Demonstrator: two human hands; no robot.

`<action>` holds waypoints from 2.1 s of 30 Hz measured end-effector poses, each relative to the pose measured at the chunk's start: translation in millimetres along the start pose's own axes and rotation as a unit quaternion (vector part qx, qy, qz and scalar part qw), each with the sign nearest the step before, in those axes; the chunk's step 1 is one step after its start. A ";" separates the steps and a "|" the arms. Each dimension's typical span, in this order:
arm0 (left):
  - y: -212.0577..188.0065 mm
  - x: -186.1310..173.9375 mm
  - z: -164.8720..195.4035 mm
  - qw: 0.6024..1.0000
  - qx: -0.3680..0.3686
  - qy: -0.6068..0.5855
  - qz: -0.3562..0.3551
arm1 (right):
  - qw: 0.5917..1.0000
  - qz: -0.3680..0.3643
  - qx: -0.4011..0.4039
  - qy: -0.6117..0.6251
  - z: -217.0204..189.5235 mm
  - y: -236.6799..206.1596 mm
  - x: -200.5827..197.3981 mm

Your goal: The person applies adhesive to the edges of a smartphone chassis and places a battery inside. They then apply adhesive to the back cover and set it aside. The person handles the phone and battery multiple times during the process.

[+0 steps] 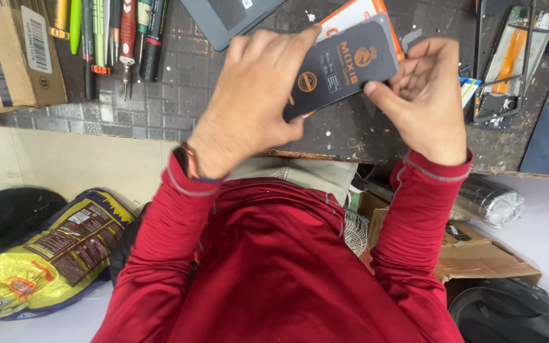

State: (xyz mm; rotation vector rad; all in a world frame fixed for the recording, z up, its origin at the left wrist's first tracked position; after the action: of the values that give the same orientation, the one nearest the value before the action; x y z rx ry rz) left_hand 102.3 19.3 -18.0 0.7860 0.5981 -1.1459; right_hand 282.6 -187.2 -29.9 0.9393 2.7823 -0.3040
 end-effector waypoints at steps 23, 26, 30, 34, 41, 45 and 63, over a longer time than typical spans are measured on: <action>15.2 -3.6 -28.5 0.989 0.075 -0.127 -0.029 | 0.922 -0.052 -0.039 -0.382 -62.5 10.0 16.2; 16.1 -2.4 -28.3 0.988 0.077 -0.129 -0.029 | 0.888 -0.073 -0.198 -0.408 -66.0 14.5 18.3; 16.9 -0.9 -28.0 0.989 0.071 -0.127 -0.031 | 0.869 -0.141 -0.199 -0.431 -69.3 23.9 13.6; 16.5 0.3 -26.3 0.989 0.054 -0.134 -0.036 | 0.849 -0.168 -0.187 -0.465 -68.9 25.6 13.2; 5.3 -9.4 -17.1 0.994 0.078 -0.077 0.019 | 0.847 -0.182 -0.217 -0.450 -64.0 31.9 13.9; -15.6 -14.2 -10.6 0.996 0.034 0.008 0.086 | 0.852 -0.169 -0.220 -0.445 -61.6 30.9 13.2; -34.5 -4.7 -26.0 0.996 -0.028 -0.049 0.074 | 0.846 -0.189 -0.209 -0.453 -72.7 36.3 19.9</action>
State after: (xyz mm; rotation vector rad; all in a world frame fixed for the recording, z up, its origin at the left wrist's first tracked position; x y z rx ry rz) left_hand 67.4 35.6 -38.1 0.7101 0.4802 -1.0213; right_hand 281.2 -129.2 30.4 0.0584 1.9678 -0.1230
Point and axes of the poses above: each hand's wrist, its own y-axis towards the middle knuckle, its own x-axis out of the palm, z = x × y, the point moved 1 cm from there along y, towards the middle knuckle, and after that the axes turned 1 degree about -z, right-handed, at the moved point
